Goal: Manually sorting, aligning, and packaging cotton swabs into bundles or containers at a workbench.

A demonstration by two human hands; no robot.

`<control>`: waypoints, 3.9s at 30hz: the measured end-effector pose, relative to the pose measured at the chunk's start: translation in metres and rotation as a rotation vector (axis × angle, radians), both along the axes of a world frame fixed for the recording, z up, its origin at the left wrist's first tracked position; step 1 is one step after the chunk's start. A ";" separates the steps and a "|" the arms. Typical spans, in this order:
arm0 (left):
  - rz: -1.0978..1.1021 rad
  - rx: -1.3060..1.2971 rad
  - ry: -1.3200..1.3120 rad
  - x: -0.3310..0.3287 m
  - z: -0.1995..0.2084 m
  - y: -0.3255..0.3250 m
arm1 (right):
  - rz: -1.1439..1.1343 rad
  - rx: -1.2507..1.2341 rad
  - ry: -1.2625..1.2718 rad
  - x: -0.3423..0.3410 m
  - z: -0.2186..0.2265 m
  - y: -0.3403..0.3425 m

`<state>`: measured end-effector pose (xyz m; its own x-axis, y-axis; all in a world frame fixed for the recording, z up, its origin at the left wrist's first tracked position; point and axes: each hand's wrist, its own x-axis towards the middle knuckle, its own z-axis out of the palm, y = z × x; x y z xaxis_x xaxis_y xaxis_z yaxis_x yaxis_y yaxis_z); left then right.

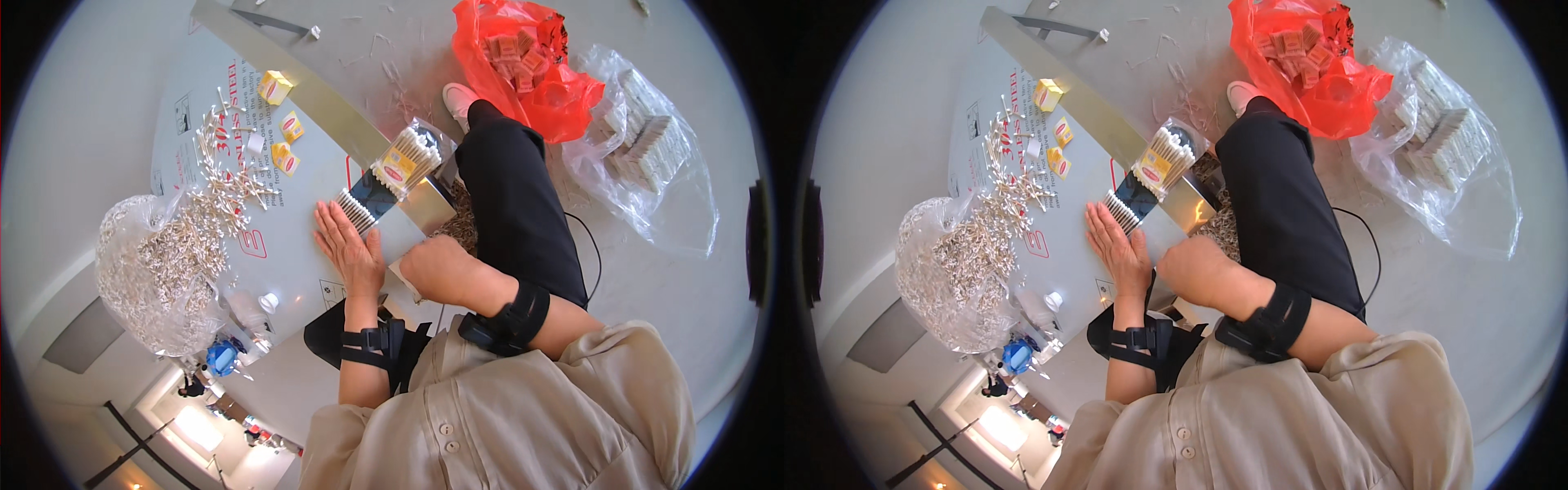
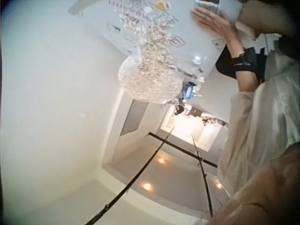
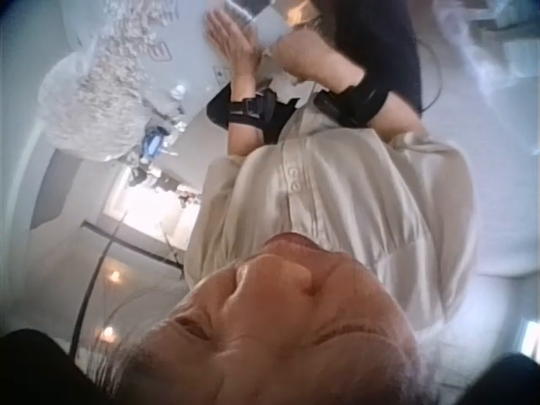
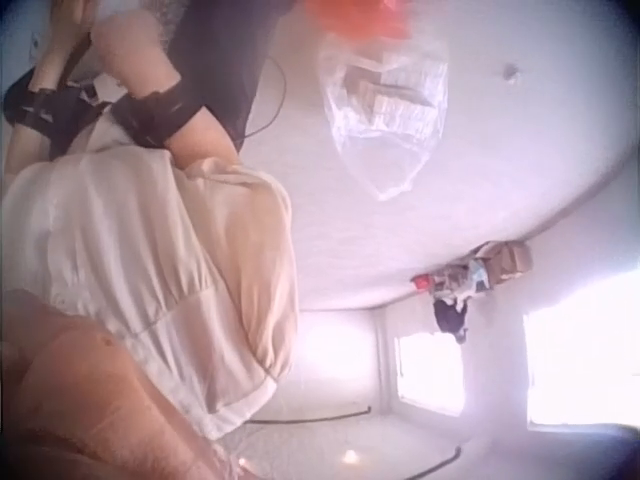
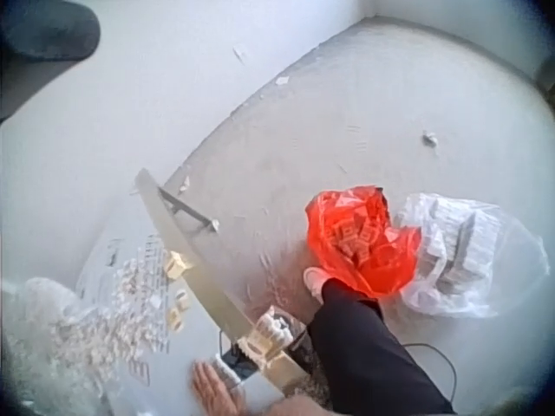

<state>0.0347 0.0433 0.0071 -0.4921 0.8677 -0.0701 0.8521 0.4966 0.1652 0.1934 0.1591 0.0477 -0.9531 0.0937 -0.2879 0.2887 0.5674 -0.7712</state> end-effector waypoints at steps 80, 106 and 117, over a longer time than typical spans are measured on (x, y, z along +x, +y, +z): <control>0.319 0.525 0.057 0.002 -0.025 -0.018 | -0.683 0.393 0.463 -0.071 -0.039 -0.010; 0.131 0.152 0.000 0.003 -0.007 -0.006 | -0.743 0.233 0.470 -0.076 -0.040 0.005; 0.077 0.259 -0.007 0.004 -0.005 -0.007 | -0.738 0.116 0.484 -0.062 -0.030 0.000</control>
<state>0.0391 0.0360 0.0017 -0.5579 0.8170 0.1460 0.8118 0.5006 0.3007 0.1312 0.1591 0.0173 -0.6534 0.7353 0.1802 0.2690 0.4480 -0.8526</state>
